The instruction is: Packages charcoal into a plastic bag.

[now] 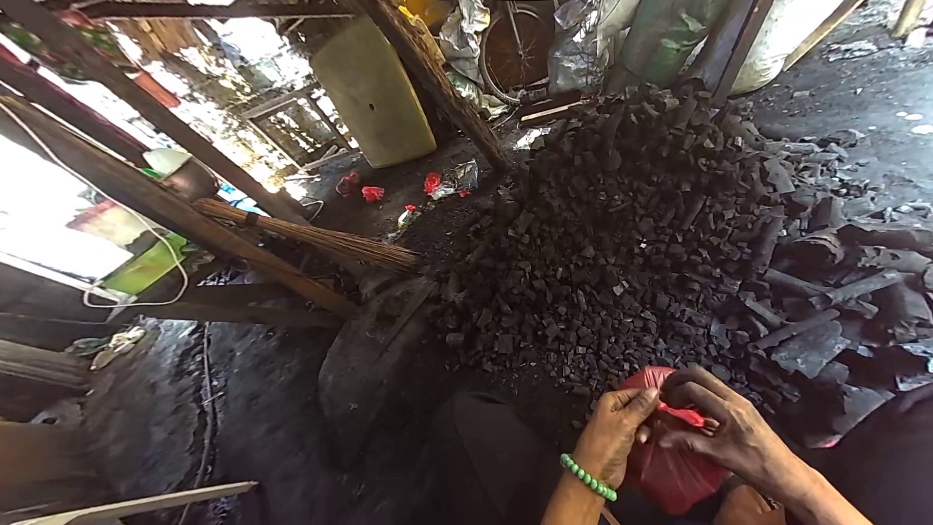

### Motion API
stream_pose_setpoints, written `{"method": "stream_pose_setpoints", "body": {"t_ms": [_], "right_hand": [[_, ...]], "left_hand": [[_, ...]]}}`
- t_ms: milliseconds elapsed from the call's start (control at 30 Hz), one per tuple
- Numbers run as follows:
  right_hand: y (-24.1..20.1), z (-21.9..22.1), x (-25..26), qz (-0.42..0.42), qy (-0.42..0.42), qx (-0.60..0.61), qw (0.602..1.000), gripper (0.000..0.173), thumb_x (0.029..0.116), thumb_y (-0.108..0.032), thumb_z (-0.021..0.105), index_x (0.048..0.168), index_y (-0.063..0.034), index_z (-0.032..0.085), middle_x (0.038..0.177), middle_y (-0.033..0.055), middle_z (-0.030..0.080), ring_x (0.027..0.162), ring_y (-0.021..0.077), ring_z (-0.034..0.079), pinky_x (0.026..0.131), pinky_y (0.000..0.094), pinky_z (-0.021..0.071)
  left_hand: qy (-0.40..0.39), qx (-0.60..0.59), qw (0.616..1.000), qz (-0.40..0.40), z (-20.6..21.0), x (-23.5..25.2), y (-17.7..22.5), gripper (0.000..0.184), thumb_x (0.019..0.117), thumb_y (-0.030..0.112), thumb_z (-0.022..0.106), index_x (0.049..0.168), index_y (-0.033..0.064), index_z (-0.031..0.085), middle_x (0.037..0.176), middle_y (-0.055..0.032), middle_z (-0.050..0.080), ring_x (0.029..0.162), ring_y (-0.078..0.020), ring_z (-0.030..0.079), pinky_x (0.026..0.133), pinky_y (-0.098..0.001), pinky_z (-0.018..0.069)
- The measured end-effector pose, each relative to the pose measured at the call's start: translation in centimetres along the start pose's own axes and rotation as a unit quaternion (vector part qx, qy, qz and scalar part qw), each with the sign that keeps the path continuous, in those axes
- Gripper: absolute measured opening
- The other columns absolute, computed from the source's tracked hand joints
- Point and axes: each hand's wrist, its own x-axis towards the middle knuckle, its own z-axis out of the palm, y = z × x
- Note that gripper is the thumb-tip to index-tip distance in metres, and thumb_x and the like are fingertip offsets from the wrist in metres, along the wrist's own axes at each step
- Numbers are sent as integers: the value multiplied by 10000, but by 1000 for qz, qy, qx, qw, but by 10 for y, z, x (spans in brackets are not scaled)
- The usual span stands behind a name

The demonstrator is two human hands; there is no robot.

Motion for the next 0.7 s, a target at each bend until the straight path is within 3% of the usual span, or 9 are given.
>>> {"method": "stream_pose_setpoints", "body": {"t_ms": [67,167,233,333,433,500,567,633,700], "right_hand": [[-7,-2,5,-23,26,-1,999,468,888,-545,728,860,-84,652,882,38,625,860,25,602,772,143,502],[-11,-4,13,-64,79,-33,994,385,999,-339,630,741,-53,626,705,40,564,712,41,562,665,135,454],[-17,-7,18,-90,92,-93,987,387,1006,-272,595,680,-68,553,638,36,494,627,75,513,588,172,415],[-26,-23,19,-86,98,-149,980,410,1022,-276,553,661,-85,520,624,28,483,599,93,511,558,206,417],[-16,-40,7,-54,92,-165,980,434,1015,-311,545,648,-80,540,626,29,501,590,89,513,539,216,410],[-9,-41,2,-33,86,-141,986,452,1025,-344,546,657,-81,541,632,15,492,592,52,493,536,178,389],[0,-49,0,-15,63,-100,993,424,1028,-410,551,725,-117,590,695,-24,521,640,13,508,574,158,417],[9,-81,-2,-11,24,-44,999,322,1049,-393,547,975,-126,711,906,-26,668,809,10,625,724,198,545],[-43,-115,17,41,-21,-2,999,240,1048,-73,490,1102,106,639,1026,150,680,922,87,661,836,218,555]], "left_hand": [[-25,39,999,19,3,-2,0,267,1072,118,452,923,40,660,720,74,583,586,29,504,571,-145,446],[-25,248,958,139,8,-4,7,238,1045,84,490,976,-26,689,818,21,559,626,21,482,600,-140,434],[51,411,864,287,10,-4,9,216,972,71,569,919,-37,749,930,-110,685,797,-123,654,734,-267,552],[160,507,713,457,-9,9,-3,229,943,126,592,801,3,721,836,-122,689,664,-174,682,568,-302,579],[204,545,669,463,-45,15,-12,249,941,145,595,765,0,694,780,-114,654,591,-171,647,520,-303,560],[209,509,704,449,-43,11,-2,210,906,149,643,768,5,707,781,-96,654,586,-133,629,531,-262,548],[183,345,831,396,-35,-2,18,154,924,129,667,852,2,717,836,-56,643,623,-51,577,575,-182,512],[152,136,920,334,-42,-22,53,151,974,255,642,983,119,707,889,16,665,638,-39,603,596,-210,548],[141,36,932,331,-63,-54,91,291,985,416,607,1159,197,687,1124,-4,696,867,-132,695,779,-321,608]]}}
